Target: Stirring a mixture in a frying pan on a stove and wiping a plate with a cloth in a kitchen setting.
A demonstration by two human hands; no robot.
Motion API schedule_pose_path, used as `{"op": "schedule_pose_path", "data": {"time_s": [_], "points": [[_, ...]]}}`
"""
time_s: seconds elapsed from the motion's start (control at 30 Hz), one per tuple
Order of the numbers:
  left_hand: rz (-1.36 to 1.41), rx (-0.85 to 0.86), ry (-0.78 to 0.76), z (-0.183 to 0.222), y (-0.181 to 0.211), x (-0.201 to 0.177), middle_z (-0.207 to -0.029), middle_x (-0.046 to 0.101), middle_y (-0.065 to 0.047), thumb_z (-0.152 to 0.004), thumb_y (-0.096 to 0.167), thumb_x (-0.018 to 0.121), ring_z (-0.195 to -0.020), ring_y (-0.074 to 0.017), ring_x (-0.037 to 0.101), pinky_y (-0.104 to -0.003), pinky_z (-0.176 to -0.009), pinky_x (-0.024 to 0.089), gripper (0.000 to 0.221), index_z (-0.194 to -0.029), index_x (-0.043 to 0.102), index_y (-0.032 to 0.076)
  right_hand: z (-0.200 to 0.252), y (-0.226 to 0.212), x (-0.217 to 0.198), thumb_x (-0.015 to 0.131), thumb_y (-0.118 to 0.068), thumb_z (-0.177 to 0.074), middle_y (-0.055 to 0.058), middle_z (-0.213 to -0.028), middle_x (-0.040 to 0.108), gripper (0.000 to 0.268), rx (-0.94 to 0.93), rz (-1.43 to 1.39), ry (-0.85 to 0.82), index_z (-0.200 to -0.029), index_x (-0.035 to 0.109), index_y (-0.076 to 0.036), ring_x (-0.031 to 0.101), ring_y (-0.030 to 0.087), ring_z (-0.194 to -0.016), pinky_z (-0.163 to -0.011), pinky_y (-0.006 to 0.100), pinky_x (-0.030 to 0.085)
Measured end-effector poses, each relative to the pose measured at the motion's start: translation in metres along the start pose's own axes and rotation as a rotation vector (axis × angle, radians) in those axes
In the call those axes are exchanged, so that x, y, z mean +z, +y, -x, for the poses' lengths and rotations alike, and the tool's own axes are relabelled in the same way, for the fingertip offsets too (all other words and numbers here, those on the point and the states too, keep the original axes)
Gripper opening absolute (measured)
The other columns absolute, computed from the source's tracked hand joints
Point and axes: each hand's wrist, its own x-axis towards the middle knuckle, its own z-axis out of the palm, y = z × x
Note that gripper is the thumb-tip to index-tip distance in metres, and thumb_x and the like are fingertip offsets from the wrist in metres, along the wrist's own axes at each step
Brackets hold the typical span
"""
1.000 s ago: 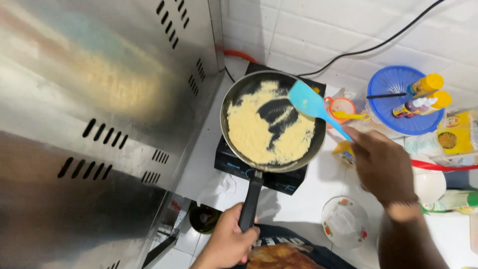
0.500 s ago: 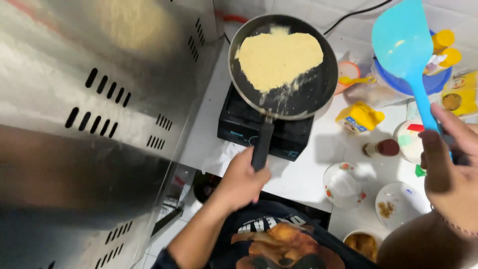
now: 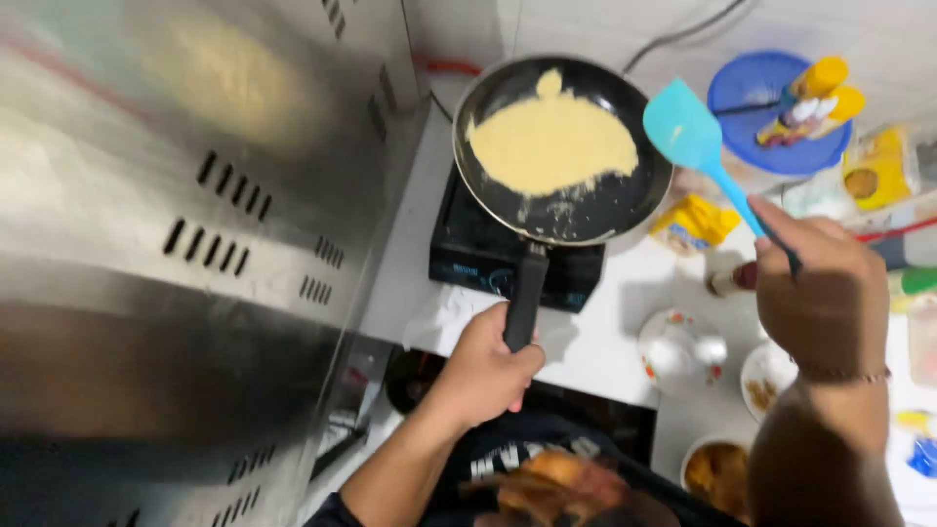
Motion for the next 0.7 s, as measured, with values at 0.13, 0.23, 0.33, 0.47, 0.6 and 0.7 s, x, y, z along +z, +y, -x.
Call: {"op": "schedule_pose_path", "data": {"time_s": [0.13,0.23,0.33,0.47,0.6,0.7], "points": [[0.037,-0.116,0.047,0.008,0.011,-0.007,-0.058,0.049,-0.01,-0.083,0.004,0.054,-0.037,-0.0189,0.044,-0.032,-0.041,0.039,0.009,-0.092,0.054,0.006,-0.016,-0.003,0.014,0.057,-0.004,-0.094,0.01,-0.108,0.075,0.051,-0.015,0.128,0.034,-0.14,0.079,-0.012,0.068,0.034,-0.09,-0.076,0.045,0.053],[0.012,-0.037,0.037,0.003,-0.004,0.003,-0.055,0.051,-0.005,-0.087,0.01,0.055,-0.039,-0.0167,0.051,-0.032,-0.045,0.039,0.005,-0.084,0.051,0.01,-0.027,0.0,0.052,0.044,-0.019,-0.095,0.011,-0.091,0.062,0.059,0.17,0.397,-0.304,-0.146,0.061,-0.044,0.067,0.04,-0.082,-0.06,0.053,0.053],[-0.018,0.034,0.053,0.006,0.011,0.0,-0.057,0.042,-0.002,-0.088,0.006,0.054,-0.038,-0.0167,0.049,-0.033,-0.045,0.037,0.018,-0.08,0.04,0.013,-0.053,0.015,0.103,0.046,-0.028,-0.106,-0.002,-0.086,0.055,0.034,-0.105,0.727,-0.046,-0.126,0.07,-0.041,0.06,0.017,-0.054,-0.041,0.031,0.04],[-0.054,-0.065,0.02,0.001,0.013,0.004,-0.056,0.048,-0.005,-0.086,0.008,0.054,-0.039,-0.0177,0.052,-0.032,-0.045,0.037,0.014,-0.08,0.042,0.011,-0.049,-0.006,0.123,0.048,-0.015,-0.086,0.007,-0.099,0.055,0.058,-0.151,0.303,-0.279,-0.142,0.059,-0.026,0.062,0.029,-0.089,-0.071,0.041,0.049],[-0.03,-0.075,0.007,-0.003,0.009,-0.003,-0.058,0.046,-0.006,-0.088,0.006,0.058,-0.036,-0.0191,0.049,-0.033,-0.04,0.036,0.011,-0.084,0.047,0.008,-0.053,-0.019,0.08,0.052,-0.008,-0.091,0.004,-0.074,0.057,0.05,-0.37,0.123,-0.064,-0.13,0.078,-0.025,0.062,0.03,-0.067,-0.054,0.046,0.05],[0.033,-0.151,-0.001,0.002,0.0,-0.012,-0.065,0.049,-0.008,-0.084,0.001,0.059,-0.035,-0.0179,0.046,-0.03,-0.035,0.036,0.009,-0.091,0.054,0.006,-0.103,0.025,0.094,0.05,-0.023,-0.098,0.005,-0.096,0.067,0.042,-0.196,0.316,-0.243,-0.135,0.067,-0.036,0.066,0.032,-0.078,-0.052,0.046,0.048]]}}
